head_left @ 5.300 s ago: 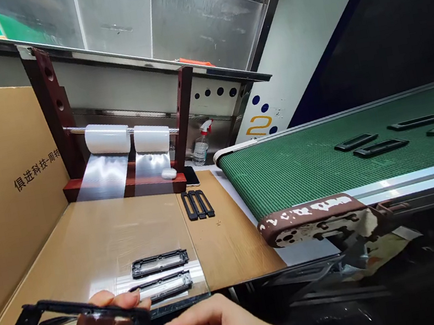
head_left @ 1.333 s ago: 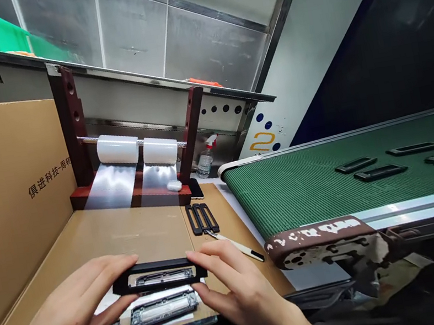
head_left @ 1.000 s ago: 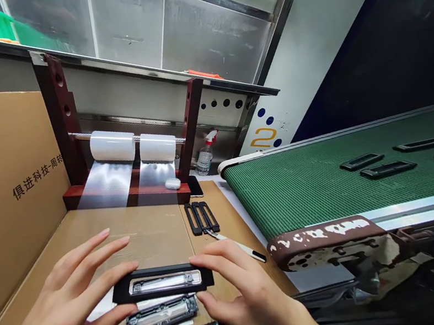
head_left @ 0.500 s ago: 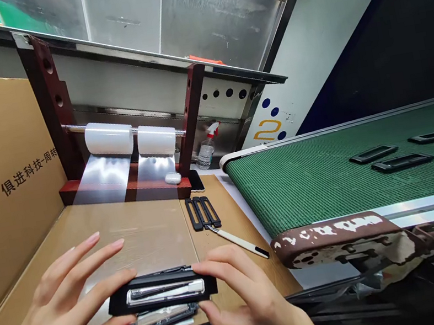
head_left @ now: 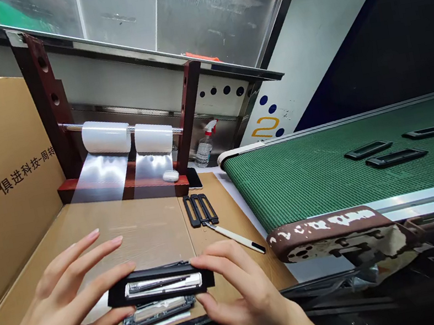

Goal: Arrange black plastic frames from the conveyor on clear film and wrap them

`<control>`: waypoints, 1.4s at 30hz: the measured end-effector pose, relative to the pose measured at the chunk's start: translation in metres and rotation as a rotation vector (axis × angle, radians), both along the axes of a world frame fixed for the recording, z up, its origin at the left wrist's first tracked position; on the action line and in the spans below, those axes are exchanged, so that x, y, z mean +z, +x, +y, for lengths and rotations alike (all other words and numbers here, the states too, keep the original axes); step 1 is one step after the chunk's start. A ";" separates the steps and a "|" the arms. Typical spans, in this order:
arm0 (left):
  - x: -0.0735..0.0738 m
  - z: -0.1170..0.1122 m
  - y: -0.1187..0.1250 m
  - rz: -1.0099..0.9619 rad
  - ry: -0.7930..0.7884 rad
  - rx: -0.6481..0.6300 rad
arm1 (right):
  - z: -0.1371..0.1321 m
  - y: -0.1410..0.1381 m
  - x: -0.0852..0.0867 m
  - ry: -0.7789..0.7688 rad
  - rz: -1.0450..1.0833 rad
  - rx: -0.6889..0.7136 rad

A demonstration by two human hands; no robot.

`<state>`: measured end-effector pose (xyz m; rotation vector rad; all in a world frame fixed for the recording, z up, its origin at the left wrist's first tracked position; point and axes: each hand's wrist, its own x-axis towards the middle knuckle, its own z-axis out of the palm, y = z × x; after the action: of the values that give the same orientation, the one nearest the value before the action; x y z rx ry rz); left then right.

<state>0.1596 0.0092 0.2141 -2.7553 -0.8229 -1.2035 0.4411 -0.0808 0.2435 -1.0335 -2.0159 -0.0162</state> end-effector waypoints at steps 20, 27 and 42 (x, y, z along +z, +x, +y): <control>-0.019 0.031 -0.063 -0.426 -0.715 0.296 | 0.055 -0.066 -0.026 -0.960 0.484 0.206; -0.028 0.053 -0.068 -0.630 -1.424 0.279 | 0.077 -0.091 -0.042 -0.525 0.095 0.083; -0.027 0.038 -0.083 -0.579 -1.684 0.123 | 0.086 -0.121 -0.075 -0.420 -0.136 0.118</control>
<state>0.0769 0.0472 0.1869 -2.8981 -3.2053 -1.7383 0.3202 0.0051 0.1689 -1.1921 -2.2574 0.4264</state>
